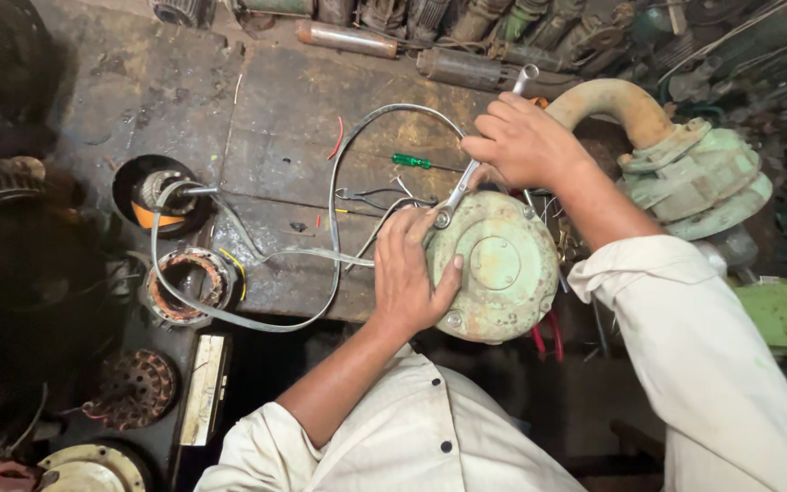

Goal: The person uses a wrench to tighten bolts on a circular metal motor housing. They then use a hammer to tap the wrench and the housing, likely to loosen or seat the bolts. The person continues to adjust the bolts and reposition the housing on the workbench.

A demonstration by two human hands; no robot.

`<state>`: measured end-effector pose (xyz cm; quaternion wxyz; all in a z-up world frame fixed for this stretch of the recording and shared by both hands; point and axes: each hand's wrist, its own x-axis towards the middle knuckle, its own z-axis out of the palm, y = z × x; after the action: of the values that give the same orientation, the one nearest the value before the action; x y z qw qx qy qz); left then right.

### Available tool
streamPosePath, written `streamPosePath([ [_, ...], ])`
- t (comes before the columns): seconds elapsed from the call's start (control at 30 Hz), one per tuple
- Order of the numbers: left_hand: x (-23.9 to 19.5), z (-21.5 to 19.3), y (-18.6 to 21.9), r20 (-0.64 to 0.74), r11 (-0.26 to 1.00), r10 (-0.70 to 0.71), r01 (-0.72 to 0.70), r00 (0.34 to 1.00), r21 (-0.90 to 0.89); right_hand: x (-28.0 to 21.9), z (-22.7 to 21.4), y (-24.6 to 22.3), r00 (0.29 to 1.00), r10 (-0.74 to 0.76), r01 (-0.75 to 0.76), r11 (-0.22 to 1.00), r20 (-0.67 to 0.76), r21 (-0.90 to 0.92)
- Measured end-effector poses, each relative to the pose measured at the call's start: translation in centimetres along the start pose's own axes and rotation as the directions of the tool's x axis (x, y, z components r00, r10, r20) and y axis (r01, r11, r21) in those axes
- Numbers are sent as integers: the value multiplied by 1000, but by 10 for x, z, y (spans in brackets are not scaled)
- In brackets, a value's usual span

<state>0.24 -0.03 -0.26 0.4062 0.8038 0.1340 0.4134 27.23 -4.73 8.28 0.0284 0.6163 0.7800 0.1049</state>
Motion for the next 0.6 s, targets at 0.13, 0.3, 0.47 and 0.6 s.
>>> streamPosePath([
  [0.13,0,0,-2,-5,1000,-4,4,1000,3,-3,3,-9,999,41,-41,999,-31,-13],
  [0.3,8,0,-1,-27,1000,27,-27,999,3,0,-12,-14,993,41,-47,998,-112,-49],
  [0.47,-2,2,-1,-20,1000,8,-8,1000,12,1,-3,-9,989,145,-145,951,21,274],
  [0.6,1,2,-2,-10,1000,3,-2,1000,17,7,5,3,802,518,-51,554,-296,831],
])
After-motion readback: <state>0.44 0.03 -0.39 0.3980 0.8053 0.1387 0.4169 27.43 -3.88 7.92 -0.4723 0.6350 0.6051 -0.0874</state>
